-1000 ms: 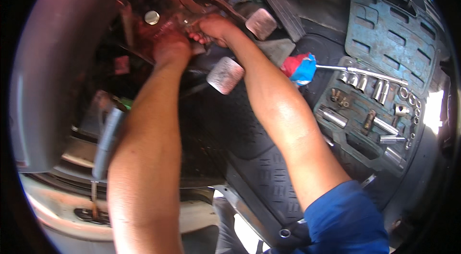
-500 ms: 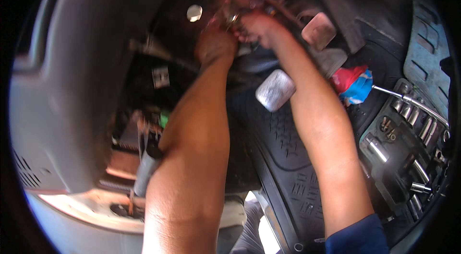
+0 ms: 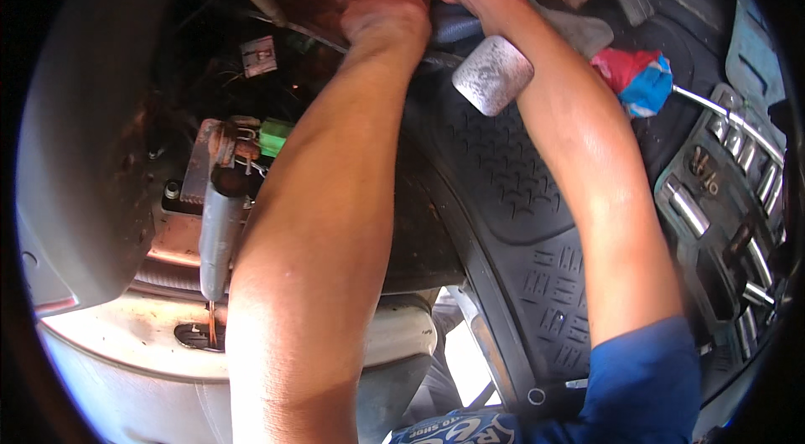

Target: The person enters a vehicle and uses a ratchet and socket to remove bolts from the pedal assembly under the dashboard. They then use their hands to adjust and reposition the pedal linkage and cables.

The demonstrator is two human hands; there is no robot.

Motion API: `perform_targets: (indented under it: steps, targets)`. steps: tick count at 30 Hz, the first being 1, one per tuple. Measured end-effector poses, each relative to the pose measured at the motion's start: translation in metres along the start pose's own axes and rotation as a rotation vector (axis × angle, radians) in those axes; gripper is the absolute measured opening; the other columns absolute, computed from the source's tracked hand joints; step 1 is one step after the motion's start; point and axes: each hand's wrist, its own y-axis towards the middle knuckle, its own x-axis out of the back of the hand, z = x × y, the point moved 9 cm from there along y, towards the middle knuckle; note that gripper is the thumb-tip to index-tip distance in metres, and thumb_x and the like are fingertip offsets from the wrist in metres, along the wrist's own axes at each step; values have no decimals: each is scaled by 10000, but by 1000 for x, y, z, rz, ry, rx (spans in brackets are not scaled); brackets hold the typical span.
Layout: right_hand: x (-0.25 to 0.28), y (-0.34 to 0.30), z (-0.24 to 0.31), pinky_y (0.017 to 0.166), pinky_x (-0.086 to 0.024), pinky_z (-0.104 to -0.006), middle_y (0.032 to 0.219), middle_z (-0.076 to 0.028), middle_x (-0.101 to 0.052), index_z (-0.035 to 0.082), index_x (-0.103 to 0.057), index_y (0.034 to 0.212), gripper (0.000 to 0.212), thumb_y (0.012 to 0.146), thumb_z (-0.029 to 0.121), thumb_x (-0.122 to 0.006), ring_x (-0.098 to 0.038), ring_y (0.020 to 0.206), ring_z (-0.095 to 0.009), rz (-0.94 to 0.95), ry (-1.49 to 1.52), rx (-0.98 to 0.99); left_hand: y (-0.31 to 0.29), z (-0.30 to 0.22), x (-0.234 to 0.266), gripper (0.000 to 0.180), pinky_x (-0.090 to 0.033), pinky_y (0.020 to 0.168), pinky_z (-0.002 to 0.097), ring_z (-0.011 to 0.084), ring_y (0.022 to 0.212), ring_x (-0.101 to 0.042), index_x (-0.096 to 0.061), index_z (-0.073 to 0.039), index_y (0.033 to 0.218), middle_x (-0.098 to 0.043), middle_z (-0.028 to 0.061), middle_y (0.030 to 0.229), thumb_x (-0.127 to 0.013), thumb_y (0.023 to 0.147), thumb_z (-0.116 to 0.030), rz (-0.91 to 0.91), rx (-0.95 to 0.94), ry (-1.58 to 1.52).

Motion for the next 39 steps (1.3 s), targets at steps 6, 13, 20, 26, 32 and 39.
perform_targets:
  steps: [6, 13, 20, 26, 32, 39]
  targets:
    - [-61, -68, 9, 624, -585, -331, 977, -152, -745, 2, -653, 1148, 240, 1023, 70, -460, -727, 800, -258, 127, 235, 32, -5, 50, 29, 375, -563, 976, 392, 253, 1249, -666, -727, -177, 1238, -694, 71, 1344, -610, 969, -411, -175, 143, 49]
    - [-66, -67, -11, 583, -510, -264, 925, -72, -738, 66, -694, 1084, 224, 1026, 172, -505, -651, 705, -143, 68, 189, 38, 9, 61, 3, 425, -565, 962, 394, 249, 1223, -681, -726, -180, 1242, -702, 93, 1324, -631, 937, -460, -60, 195, -55]
    - [-53, -65, -8, 640, -510, -273, 878, -57, -730, 61, -735, 998, 140, 976, 137, -619, -621, 707, -130, 197, 168, 139, -3, 44, 3, 394, -556, 975, 400, 278, 1251, -661, -700, -217, 1264, -679, 97, 1360, -637, 943, -436, -41, 193, -76]
    - [-63, -72, -10, 709, -574, -331, 907, -88, -735, 36, -683, 1055, 112, 992, 99, -615, -680, 768, -173, 159, 217, 66, 7, 60, -5, 455, -538, 1008, 430, 321, 1268, -642, -614, -226, 1359, -669, 127, 1367, -633, 945, -414, -28, 193, -29]
    - [-56, -66, -14, 725, -592, -368, 936, -63, -742, 95, -687, 1011, 78, 1003, 135, -621, -694, 783, -183, 127, 348, 50, -17, 37, 22, 412, -571, 968, 416, 317, 1211, -683, -699, -66, 1224, -695, 205, 1288, -616, 964, -375, -97, 93, 43]
    - [-57, -66, -14, 658, -517, -346, 846, -80, -717, 59, -701, 941, 110, 948, 154, -648, -651, 738, -171, -7, 252, 81, -20, 35, 27, 509, -571, 964, 447, 351, 1157, -703, -710, -25, 1182, -718, 229, 1214, -585, 962, -467, -149, 251, 16]
